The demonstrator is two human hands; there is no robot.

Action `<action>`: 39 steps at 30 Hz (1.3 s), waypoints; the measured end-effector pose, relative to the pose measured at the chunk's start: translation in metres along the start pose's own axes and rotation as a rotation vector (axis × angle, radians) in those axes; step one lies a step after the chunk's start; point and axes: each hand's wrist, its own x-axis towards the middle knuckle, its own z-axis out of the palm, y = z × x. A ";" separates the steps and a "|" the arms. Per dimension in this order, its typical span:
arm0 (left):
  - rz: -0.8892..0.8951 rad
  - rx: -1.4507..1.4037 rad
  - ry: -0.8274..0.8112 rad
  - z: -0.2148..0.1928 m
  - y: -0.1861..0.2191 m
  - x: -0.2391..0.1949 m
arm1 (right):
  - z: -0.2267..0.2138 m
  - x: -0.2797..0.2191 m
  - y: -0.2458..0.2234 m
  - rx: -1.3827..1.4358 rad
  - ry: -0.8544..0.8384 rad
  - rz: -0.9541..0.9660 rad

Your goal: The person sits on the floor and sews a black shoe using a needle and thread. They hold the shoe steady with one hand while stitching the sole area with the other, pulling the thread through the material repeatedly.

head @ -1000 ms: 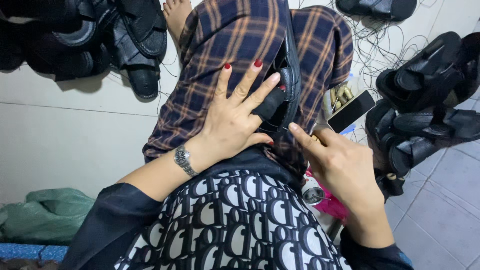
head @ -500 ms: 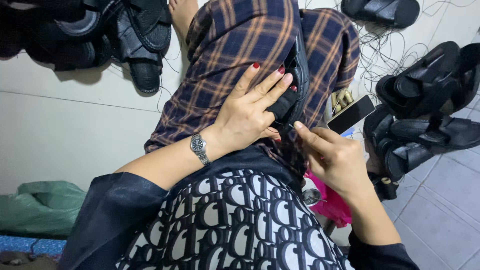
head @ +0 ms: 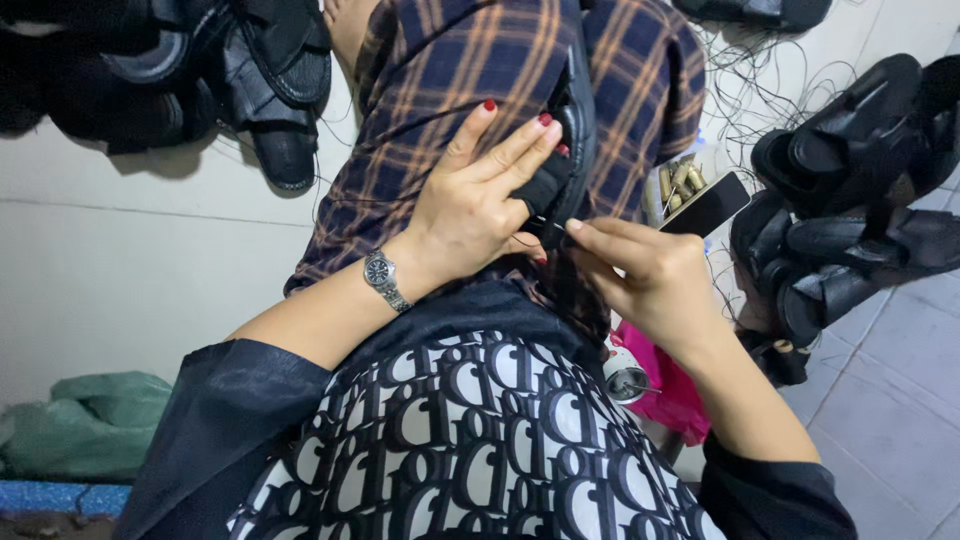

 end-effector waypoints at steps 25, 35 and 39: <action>-0.956 -1.384 -0.144 -0.042 0.046 0.000 | 0.007 -0.019 -0.012 -0.529 0.018 0.088; -1.126 -1.230 -0.168 -0.029 0.042 0.005 | -0.010 -0.013 -0.015 -0.647 -0.094 0.043; -1.141 -1.156 -0.044 -0.025 0.048 0.011 | -0.023 -0.016 -0.023 -0.694 -0.166 0.137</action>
